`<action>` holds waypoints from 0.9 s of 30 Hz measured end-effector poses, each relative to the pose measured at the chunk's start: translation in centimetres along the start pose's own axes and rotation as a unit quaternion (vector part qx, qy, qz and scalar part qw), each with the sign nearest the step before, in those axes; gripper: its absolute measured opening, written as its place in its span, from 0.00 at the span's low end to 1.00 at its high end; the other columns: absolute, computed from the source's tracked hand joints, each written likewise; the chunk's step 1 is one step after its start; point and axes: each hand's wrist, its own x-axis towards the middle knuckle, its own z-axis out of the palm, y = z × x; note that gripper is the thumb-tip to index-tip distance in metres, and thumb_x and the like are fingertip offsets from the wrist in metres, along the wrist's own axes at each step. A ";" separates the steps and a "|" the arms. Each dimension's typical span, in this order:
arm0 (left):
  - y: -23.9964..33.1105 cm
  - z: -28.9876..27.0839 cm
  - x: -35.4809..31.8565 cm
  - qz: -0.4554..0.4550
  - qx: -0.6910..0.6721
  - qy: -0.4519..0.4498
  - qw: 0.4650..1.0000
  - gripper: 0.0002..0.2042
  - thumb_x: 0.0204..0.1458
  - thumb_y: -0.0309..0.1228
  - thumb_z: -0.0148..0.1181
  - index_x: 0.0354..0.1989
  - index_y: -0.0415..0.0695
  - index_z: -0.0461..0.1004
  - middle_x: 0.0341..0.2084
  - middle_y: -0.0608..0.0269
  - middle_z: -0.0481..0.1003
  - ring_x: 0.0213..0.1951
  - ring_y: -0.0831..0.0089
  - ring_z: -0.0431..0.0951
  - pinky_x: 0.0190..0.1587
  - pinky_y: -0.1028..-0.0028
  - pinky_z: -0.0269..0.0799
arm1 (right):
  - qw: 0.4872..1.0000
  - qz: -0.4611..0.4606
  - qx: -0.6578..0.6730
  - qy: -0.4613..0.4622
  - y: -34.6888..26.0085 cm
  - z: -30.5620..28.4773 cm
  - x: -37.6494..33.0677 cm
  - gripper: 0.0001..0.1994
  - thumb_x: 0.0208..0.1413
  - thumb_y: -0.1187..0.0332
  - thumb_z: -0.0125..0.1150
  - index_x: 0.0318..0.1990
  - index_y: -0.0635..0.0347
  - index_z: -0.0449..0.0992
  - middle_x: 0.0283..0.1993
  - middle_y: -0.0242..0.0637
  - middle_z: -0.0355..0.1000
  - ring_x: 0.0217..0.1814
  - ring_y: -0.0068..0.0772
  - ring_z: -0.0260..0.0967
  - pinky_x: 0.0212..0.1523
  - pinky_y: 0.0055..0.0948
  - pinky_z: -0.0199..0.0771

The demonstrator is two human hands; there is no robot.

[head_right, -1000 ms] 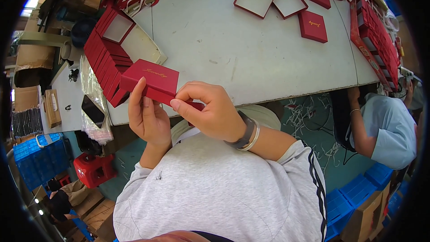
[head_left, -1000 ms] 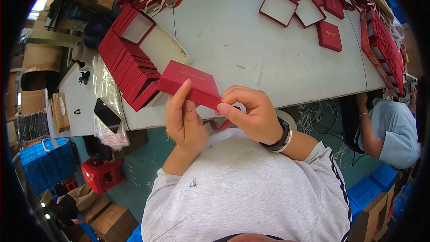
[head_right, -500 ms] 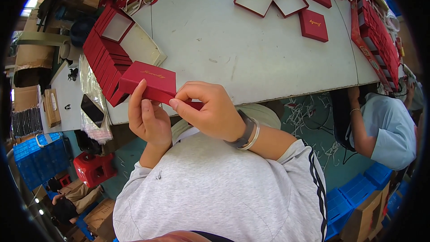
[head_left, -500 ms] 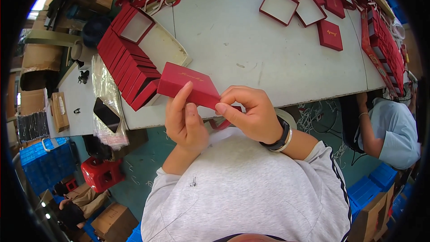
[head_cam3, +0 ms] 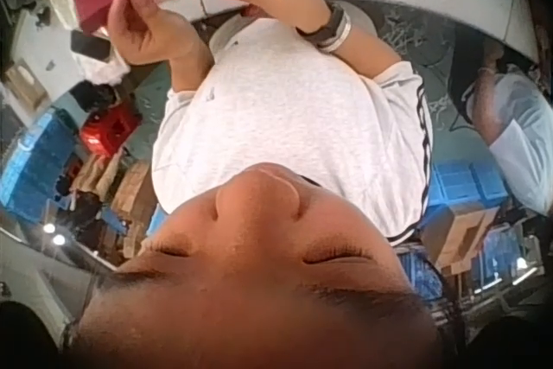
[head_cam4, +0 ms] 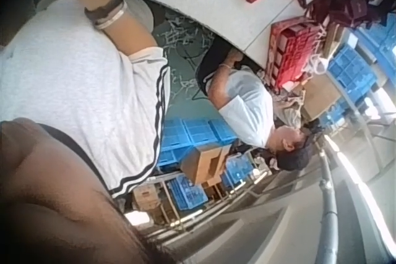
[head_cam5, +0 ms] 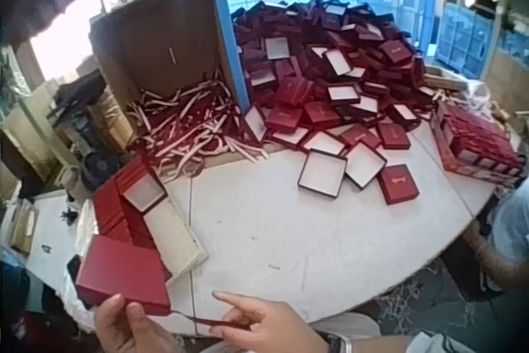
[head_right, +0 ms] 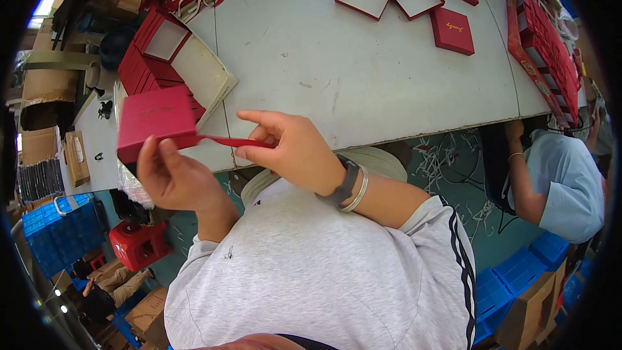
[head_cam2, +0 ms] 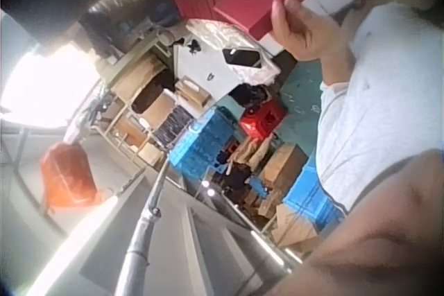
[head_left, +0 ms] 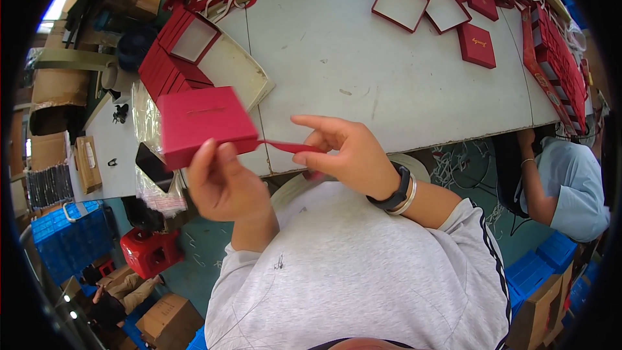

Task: Assembling and threading ribbons into red jewelry boxes at a factory workbench.

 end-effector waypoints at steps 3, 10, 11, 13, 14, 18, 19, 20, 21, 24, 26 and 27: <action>0.0 -1.8 3.4 0.059 0.031 0.118 0.991 0.09 0.47 0.16 0.58 0.39 0.32 0.72 0.30 0.59 0.73 0.31 0.77 0.73 0.34 0.83 0.69 | 1.000 0.014 -0.027 -0.004 0.6 -0.5 1.0 0.09 0.49 0.72 0.62 0.39 0.63 0.77 0.27 0.30 0.72 0.27 0.17 0.66 0.29 0.18 0.67; 1.3 -5.7 6.5 0.039 -0.020 0.093 0.995 0.09 0.50 0.18 0.55 0.40 0.33 0.71 0.30 0.59 0.73 0.29 0.81 0.71 0.32 0.87 0.66 | 0.989 -0.041 -0.132 -0.044 0.3 -0.9 1.8 0.07 0.47 0.69 0.64 0.26 0.63 0.77 0.24 0.30 0.71 0.26 0.18 0.64 0.28 0.19 0.63; 1.1 -5.6 6.6 0.012 -0.028 0.107 0.994 0.08 0.50 0.18 0.55 0.40 0.34 0.71 0.30 0.59 0.73 0.30 0.81 0.70 0.32 0.88 0.66 | 0.985 -0.067 -0.156 -0.041 0.0 -1.1 1.6 0.08 0.47 0.67 0.65 0.26 0.63 0.77 0.23 0.31 0.71 0.25 0.18 0.63 0.26 0.19 0.62; 0.4 -6.7 6.3 -0.037 -0.051 0.094 0.994 0.07 0.52 0.18 0.53 0.40 0.35 0.70 0.34 0.59 0.72 0.32 0.80 0.71 0.34 0.86 0.68 | 0.982 -0.091 -0.151 -0.062 -1.4 -1.6 0.6 0.08 0.47 0.67 0.65 0.25 0.63 0.76 0.22 0.31 0.70 0.24 0.18 0.62 0.25 0.19 0.61; 0.2 -6.8 6.0 -0.036 -0.048 0.097 0.993 0.07 0.52 0.18 0.53 0.40 0.35 0.70 0.34 0.59 0.72 0.32 0.80 0.71 0.34 0.86 0.68 | 0.980 -0.109 -0.150 -0.069 -2.0 -1.8 0.1 0.09 0.47 0.67 0.65 0.24 0.64 0.75 0.22 0.30 0.69 0.24 0.17 0.61 0.25 0.18 0.60; 0.0 -6.8 5.2 -0.099 -0.213 0.059 0.970 0.06 0.55 0.21 0.49 0.40 0.41 0.67 0.40 0.56 0.70 0.40 0.69 0.75 0.43 0.70 0.75 | 0.956 -0.190 -0.222 -0.017 -3.0 -2.5 -0.1 0.09 0.47 0.68 0.65 0.23 0.64 0.74 0.21 0.29 0.67 0.23 0.16 0.59 0.24 0.17 0.58; 0.3 -6.5 5.0 -0.111 -0.263 0.042 0.957 0.05 0.56 0.21 0.48 0.40 0.42 0.67 0.40 0.56 0.70 0.42 0.69 0.74 0.44 0.68 0.74 | 0.967 -0.147 -0.209 0.005 -3.1 -2.8 0.3 0.09 0.48 0.68 0.65 0.24 0.64 0.74 0.20 0.28 0.66 0.23 0.15 0.57 0.24 0.16 0.57; 0.4 -6.1 4.9 -0.121 -0.313 0.026 0.942 0.05 0.56 0.21 0.47 0.39 0.43 0.67 0.40 0.57 0.71 0.43 0.68 0.73 0.46 0.66 0.74 | 0.975 -0.105 -0.194 0.027 -3.1 -3.0 0.9 0.10 0.48 0.67 0.65 0.24 0.65 0.74 0.20 0.26 0.65 0.22 0.14 0.56 0.23 0.16 0.56; 0.6 -5.8 4.8 -0.123 -0.316 0.025 0.940 0.05 0.56 0.21 0.47 0.39 0.43 0.67 0.40 0.57 0.71 0.43 0.68 0.73 0.46 0.66 0.74 | 0.975 -0.108 -0.192 0.026 -2.6 -3.5 1.4 0.10 0.50 0.66 0.64 0.24 0.65 0.74 0.19 0.24 0.64 0.22 0.13 0.54 0.22 0.16 0.54; 0.8 -5.2 4.3 -0.149 -0.387 -0.002 0.910 0.04 0.57 0.21 0.46 0.37 0.45 0.66 0.40 0.57 0.70 0.45 0.67 0.72 0.48 0.63 0.72 | 0.977 -0.106 -0.182 0.040 -2.0 -4.3 2.4 0.10 0.50 0.66 0.63 0.25 0.64 0.75 0.18 0.24 0.63 0.22 0.13 0.54 0.22 0.16 0.53; 0.9 -4.9 4.0 -0.182 -0.434 -0.021 0.882 0.04 0.57 0.21 0.46 0.35 0.46 0.65 0.41 0.59 0.70 0.46 0.68 0.72 0.48 0.63 0.72 | 0.976 -0.105 -0.185 0.047 -1.8 -4.6 2.9 0.10 0.50 0.66 0.63 0.25 0.64 0.75 0.18 0.23 0.63 0.22 0.13 0.54 0.22 0.16 0.53; 0.9 -4.9 3.9 -0.183 -0.435 -0.022 0.881 0.04 0.57 0.21 0.46 0.35 0.46 0.65 0.41 0.59 0.70 0.46 0.68 0.72 0.48 0.63 0.72 | 0.975 -0.105 -0.187 0.051 -1.8 -4.7 3.1 0.10 0.50 0.66 0.63 0.25 0.64 0.75 0.19 0.23 0.63 0.22 0.13 0.54 0.22 0.16 0.53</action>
